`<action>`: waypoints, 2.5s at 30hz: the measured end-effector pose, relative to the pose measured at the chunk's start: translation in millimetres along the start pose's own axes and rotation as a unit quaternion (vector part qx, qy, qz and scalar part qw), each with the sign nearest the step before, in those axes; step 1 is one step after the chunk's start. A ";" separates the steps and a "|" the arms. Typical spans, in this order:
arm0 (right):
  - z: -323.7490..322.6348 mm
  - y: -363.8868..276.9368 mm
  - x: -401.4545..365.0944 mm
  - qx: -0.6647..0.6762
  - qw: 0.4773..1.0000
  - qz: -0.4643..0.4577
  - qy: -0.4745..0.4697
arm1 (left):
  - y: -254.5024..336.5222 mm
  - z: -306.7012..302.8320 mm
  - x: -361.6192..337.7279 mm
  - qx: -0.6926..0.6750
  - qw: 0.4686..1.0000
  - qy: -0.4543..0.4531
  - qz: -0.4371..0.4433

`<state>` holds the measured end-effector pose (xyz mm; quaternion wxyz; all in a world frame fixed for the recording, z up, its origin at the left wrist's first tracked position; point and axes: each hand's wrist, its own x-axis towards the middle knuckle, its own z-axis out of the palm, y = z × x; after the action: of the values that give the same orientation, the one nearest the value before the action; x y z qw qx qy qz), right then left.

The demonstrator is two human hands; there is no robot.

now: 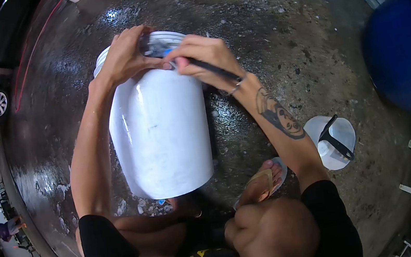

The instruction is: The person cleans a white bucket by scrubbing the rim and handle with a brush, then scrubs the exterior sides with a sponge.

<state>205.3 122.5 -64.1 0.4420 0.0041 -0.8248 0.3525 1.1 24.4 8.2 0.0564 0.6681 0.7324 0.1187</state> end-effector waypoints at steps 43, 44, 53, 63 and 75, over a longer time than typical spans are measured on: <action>69.8 73.4 -34.2 0.190 0.934 0.275 0.124 | -133.8 -10.2 -66.8 -0.045 0.986 0.103 -0.121; 70.5 73.0 -29.6 0.188 0.933 0.286 0.113 | -136.8 -11.6 -68.0 -0.047 0.983 0.108 -0.138; 45.4 49.3 -31.8 0.061 0.948 0.301 0.087 | -161.1 -14.3 -78.3 -0.060 0.983 0.100 -0.139; 61.2 21.4 -42.3 0.004 0.965 0.259 0.038 | -110.1 -7.9 -41.6 0.032 0.994 0.082 -0.058; 33.8 -95.8 -97.3 0.253 0.935 0.170 -0.183 | -50.7 -13.3 -5.1 0.107 0.993 0.000 -0.046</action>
<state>270.5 1.1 -92.2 0.2008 0.0399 -0.7637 0.6122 -50.5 14.0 7.9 -0.0097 0.6360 0.7707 0.0368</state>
